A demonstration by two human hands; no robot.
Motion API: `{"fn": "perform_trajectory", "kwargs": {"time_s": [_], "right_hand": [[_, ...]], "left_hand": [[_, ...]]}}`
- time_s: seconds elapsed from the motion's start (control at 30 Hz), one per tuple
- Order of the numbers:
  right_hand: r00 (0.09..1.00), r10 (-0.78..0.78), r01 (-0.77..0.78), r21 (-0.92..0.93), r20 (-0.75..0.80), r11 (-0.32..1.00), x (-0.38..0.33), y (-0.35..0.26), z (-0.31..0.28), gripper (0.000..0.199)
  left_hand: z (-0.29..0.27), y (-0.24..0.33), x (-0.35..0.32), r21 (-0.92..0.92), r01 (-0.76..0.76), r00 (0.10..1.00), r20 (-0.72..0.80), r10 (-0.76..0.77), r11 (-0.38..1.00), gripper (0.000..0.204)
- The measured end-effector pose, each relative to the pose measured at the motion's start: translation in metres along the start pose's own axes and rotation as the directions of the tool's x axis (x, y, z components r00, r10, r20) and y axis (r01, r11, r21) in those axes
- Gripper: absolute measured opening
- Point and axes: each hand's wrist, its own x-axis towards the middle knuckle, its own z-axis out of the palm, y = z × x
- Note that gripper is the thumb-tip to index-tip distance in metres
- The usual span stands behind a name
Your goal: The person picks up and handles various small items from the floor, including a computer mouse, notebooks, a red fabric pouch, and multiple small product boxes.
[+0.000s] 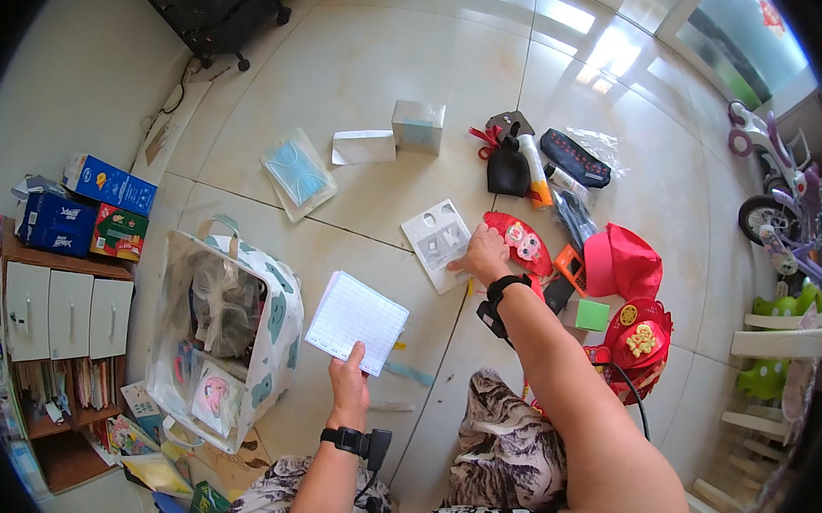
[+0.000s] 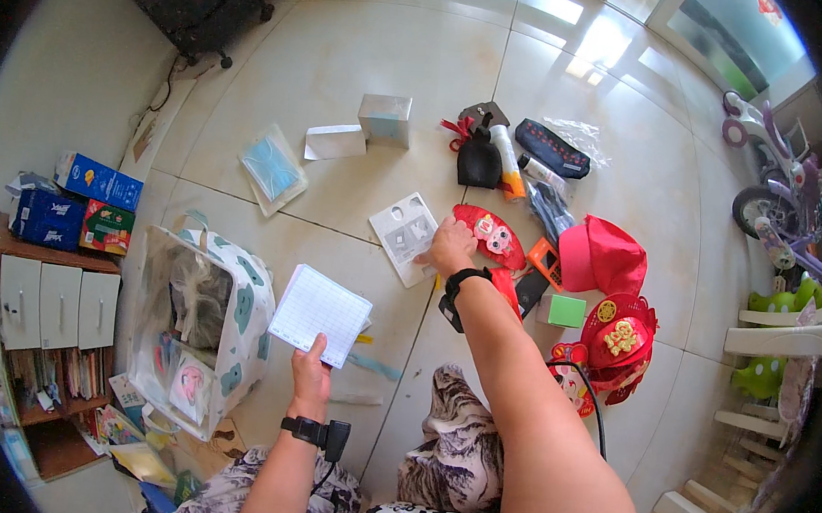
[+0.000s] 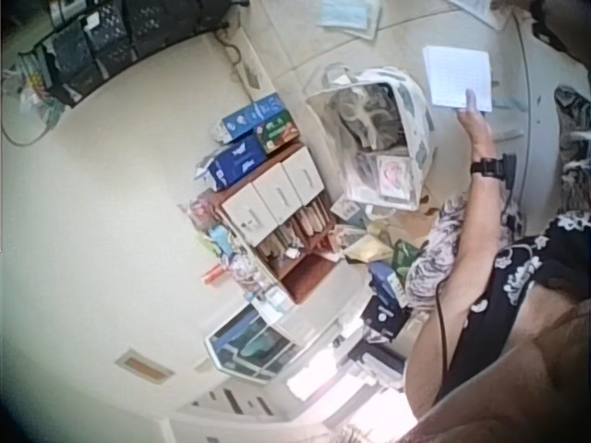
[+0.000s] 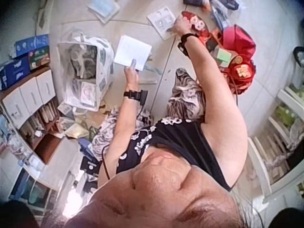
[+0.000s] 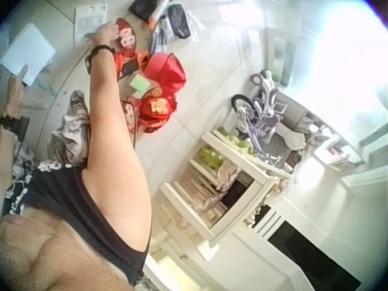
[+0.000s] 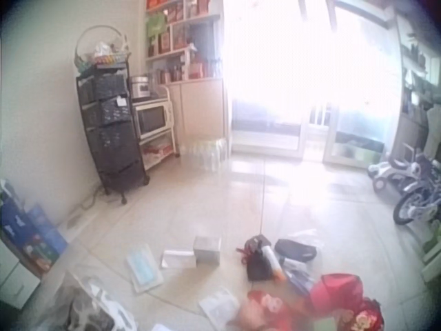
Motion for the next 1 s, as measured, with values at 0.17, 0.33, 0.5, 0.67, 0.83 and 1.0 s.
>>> {"fn": "perform_trajectory", "kwargs": {"time_s": [0.17,0.33,0.5,0.67,0.83,1.0], "right_hand": [[0.985,-0.173,0.170,0.265,-0.013,0.949,-0.004,0.009,0.006,0.061],[0.514,-0.702,0.749,-0.141,-0.493,0.647,-0.065,0.013,0.027,0.020],[0.480,-0.855,0.786,-0.338,-0.195,0.518,-0.089,0.061,0.059,0.029],[0.642,-0.762,0.761,-0.052,-0.089,0.647,-0.082,0.058,0.037,0.050],[0.603,-0.797,0.754,-0.350,0.032,0.556,-0.059,0.020,0.031,0.086],[0.729,-0.653,0.684,-0.253,0.205,0.684,-0.055,-0.002,0.023,0.061]], "left_hand": [[0.003,-0.002,0.004,-0.086,0.063,0.997,0.051,-0.059,0.994,0.042],[-0.015,0.003,0.013,-0.163,0.018,1.000,0.024,-0.015,0.986,0.045],[-0.027,0.008,0.021,-0.216,0.030,0.998,-0.045,-0.041,0.976,0.046],[-0.030,0.007,0.020,-0.185,0.018,0.998,-0.048,-0.027,0.983,0.045],[-0.022,0.001,0.018,-0.136,0.050,0.999,-0.013,-0.053,0.989,0.046],[-0.021,0.011,0.015,-0.140,0.048,0.999,0.031,-0.044,0.989,0.047]]}}
